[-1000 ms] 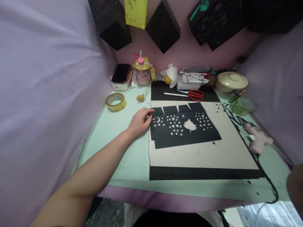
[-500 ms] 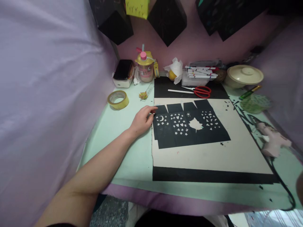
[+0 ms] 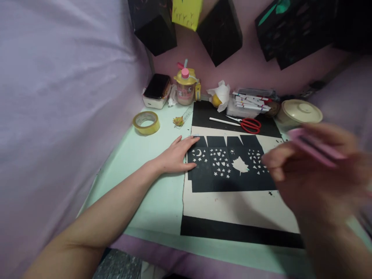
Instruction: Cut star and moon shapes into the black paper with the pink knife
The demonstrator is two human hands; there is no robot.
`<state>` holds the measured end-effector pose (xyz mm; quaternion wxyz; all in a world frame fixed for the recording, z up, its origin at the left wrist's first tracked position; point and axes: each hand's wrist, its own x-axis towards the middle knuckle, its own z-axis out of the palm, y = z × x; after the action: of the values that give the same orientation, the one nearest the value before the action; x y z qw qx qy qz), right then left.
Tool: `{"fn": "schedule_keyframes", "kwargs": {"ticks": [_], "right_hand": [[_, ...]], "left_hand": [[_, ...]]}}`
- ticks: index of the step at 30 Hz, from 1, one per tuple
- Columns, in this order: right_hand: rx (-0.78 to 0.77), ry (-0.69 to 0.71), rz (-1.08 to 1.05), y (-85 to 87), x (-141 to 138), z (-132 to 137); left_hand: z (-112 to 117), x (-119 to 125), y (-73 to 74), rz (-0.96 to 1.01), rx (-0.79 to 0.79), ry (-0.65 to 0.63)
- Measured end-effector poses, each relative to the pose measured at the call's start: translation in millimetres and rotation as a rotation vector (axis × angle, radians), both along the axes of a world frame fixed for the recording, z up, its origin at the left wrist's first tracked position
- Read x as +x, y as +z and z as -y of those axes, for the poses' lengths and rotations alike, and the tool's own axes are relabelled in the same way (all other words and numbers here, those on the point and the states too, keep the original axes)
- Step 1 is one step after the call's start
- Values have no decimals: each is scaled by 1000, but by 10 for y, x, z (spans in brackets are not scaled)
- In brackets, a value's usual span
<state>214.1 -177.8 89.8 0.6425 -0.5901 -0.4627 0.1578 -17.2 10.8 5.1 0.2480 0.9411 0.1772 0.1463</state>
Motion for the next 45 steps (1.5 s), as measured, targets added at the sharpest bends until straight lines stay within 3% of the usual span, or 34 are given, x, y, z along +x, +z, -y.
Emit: {"fn": "schedule_keyframes", "kwargs": {"ticks": [2,4,9,16,23,32,36,41,45], "right_hand": [[-55,146,-223,-112,-184,-103],[-158,213,-298,-282,-268,-184],[-388,261,-162,-606,-252,-302],[-472,166,15,-732,-342,-419],[-396,106,64,-821,-334,-407],[-340,46,146,-877,-369,-383],[-280,-5,129,-845,-375,-383],[-20,-16,172,-806,-418,-398],[-70,-19,221,-761,-423,-392]], "left_hand": [[7,-5,-14,-66,10,-31],[24,1,-34,-96,19,-37],[66,28,-69,-74,67,-15],[108,51,-79,-54,99,-69],[130,65,-119,-163,111,-103],[92,72,-186,-116,61,-53],[95,68,-201,-121,78,-53],[100,65,-159,-201,106,-63],[103,66,-120,-242,100,-68]]}}
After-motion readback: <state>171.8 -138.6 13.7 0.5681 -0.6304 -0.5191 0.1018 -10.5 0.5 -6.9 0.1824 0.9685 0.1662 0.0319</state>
